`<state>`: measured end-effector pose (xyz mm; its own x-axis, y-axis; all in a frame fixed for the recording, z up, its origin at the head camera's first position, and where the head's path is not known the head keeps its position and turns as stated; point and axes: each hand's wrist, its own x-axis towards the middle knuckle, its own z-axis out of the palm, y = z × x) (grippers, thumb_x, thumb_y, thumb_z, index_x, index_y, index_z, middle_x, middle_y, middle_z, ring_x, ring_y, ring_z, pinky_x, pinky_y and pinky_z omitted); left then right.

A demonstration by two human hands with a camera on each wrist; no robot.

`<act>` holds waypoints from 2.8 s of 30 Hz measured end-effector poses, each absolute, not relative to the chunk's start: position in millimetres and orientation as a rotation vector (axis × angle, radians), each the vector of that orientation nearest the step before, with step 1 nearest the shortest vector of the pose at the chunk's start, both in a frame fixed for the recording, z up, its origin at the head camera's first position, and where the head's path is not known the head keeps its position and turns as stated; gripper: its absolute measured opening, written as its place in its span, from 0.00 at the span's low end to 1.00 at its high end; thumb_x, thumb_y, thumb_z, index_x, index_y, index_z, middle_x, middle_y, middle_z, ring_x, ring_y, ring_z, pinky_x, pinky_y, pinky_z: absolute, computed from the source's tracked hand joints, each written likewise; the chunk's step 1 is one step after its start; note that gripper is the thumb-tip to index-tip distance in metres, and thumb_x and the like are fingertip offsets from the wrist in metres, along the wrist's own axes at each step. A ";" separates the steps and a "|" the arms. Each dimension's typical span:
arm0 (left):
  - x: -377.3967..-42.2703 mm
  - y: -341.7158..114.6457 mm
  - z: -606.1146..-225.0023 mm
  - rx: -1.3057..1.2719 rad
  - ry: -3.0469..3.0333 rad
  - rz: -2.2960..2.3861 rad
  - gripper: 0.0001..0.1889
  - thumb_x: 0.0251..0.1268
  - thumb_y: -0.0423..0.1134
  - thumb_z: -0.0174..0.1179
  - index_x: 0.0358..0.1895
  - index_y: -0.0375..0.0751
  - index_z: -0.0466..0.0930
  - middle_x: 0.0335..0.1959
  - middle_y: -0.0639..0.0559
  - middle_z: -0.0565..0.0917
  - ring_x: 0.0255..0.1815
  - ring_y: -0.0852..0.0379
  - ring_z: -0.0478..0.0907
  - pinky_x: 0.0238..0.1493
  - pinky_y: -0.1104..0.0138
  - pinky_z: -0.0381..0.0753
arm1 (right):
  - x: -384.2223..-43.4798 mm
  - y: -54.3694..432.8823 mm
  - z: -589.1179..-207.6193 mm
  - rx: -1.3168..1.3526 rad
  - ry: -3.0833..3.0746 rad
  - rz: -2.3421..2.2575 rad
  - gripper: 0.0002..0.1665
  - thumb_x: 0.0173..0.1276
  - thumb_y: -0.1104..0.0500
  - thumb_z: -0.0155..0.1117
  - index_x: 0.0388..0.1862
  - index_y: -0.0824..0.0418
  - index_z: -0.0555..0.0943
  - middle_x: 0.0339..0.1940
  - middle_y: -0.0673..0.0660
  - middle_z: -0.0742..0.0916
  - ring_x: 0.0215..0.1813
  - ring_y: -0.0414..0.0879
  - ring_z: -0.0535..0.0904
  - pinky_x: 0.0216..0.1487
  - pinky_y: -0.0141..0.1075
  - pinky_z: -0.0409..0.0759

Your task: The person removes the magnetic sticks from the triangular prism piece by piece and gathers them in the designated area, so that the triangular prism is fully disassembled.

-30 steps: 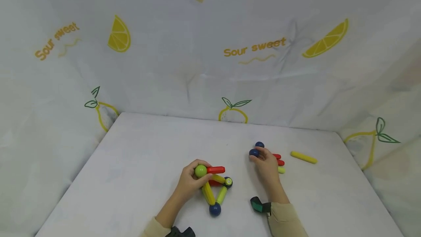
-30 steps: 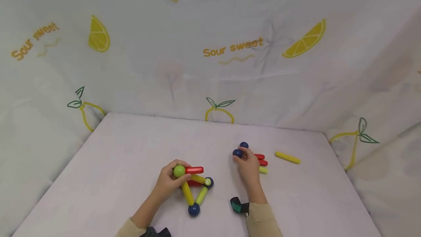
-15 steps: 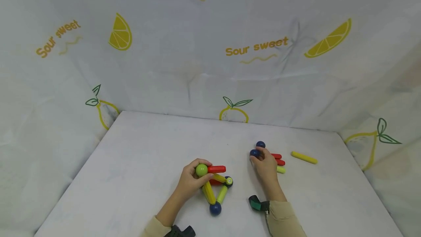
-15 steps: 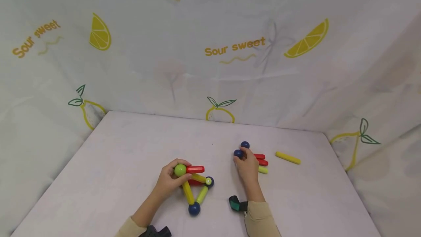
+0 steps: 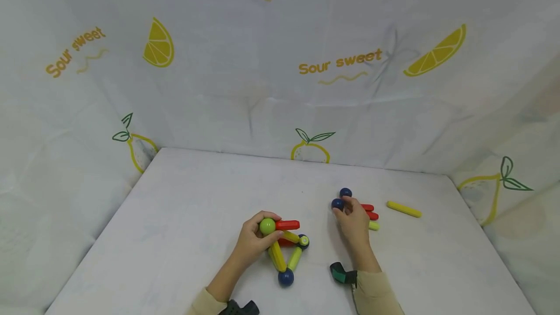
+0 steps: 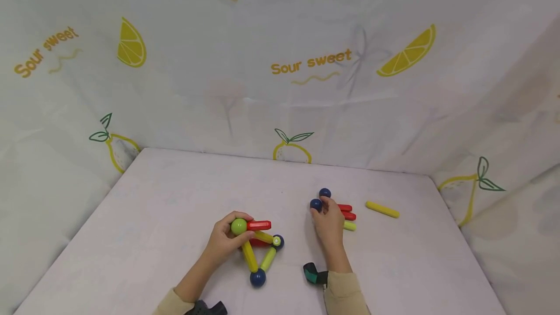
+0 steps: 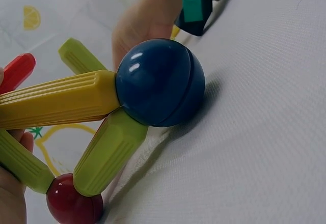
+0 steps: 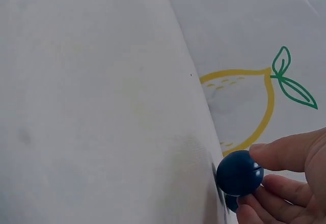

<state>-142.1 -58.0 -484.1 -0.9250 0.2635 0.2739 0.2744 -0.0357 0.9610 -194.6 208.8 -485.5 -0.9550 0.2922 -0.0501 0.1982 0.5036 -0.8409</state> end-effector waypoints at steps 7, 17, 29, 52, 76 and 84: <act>-141.8 -57.7 -483.7 -0.620 -2.163 -2.158 0.14 0.59 0.32 0.64 0.48 0.38 0.76 0.46 0.40 0.78 0.40 0.61 0.74 0.41 0.74 0.82 | -180.2 204.4 -467.5 -0.467 -2.616 1.497 0.27 0.69 0.57 0.58 0.65 0.62 0.67 0.65 0.63 0.75 0.67 0.56 0.70 0.66 0.48 0.70; -142.5 -58.3 -481.9 -0.626 -2.159 -2.188 0.14 0.60 0.31 0.63 0.49 0.36 0.75 0.45 0.39 0.78 0.38 0.62 0.75 0.40 0.75 0.82 | -142.0 177.0 -435.7 0.308 -2.826 1.608 0.21 0.66 0.57 0.63 0.56 0.62 0.76 0.54 0.58 0.83 0.56 0.50 0.80 0.55 0.38 0.80; -139.8 -58.3 -480.1 -0.660 -2.127 -2.156 0.14 0.59 0.27 0.62 0.49 0.34 0.75 0.46 0.38 0.78 0.43 0.63 0.74 0.46 0.75 0.81 | -137.5 170.0 -442.2 0.781 -2.858 1.713 0.21 0.63 0.58 0.65 0.54 0.65 0.77 0.52 0.61 0.83 0.55 0.53 0.79 0.57 0.45 0.79; -142.4 -58.6 -483.2 -0.631 -2.175 -2.128 0.13 0.60 0.30 0.63 0.48 0.37 0.76 0.43 0.41 0.77 0.36 0.63 0.72 0.35 0.76 0.80 | -146.0 194.7 -449.5 0.393 -2.855 1.674 0.12 0.65 0.60 0.63 0.47 0.61 0.82 0.47 0.58 0.86 0.47 0.47 0.82 0.49 0.33 0.83; -139.0 -55.6 -476.9 -0.523 -2.244 -2.159 0.13 0.59 0.31 0.64 0.46 0.37 0.75 0.41 0.41 0.78 0.36 0.62 0.73 0.36 0.77 0.79 | -153.8 223.0 -466.7 -0.290 -2.137 2.749 0.21 0.64 0.68 0.61 0.57 0.70 0.76 0.45 0.49 0.87 0.50 0.42 0.82 0.54 0.33 0.80; -137.7 -54.7 -481.2 -0.527 -2.253 -2.130 0.13 0.59 0.31 0.64 0.46 0.39 0.76 0.43 0.42 0.79 0.39 0.62 0.73 0.39 0.76 0.81 | -137.9 255.0 -465.6 -0.169 -2.405 2.313 0.23 0.65 0.62 0.63 0.57 0.72 0.74 0.46 0.44 0.85 0.49 0.36 0.81 0.51 0.26 0.80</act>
<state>-137.7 -54.7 -481.2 -0.9439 0.2422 0.2246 0.2378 0.0266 0.9709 -137.9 255.0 -465.6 -0.9751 -0.0653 -0.2120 0.2093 0.0462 -0.9768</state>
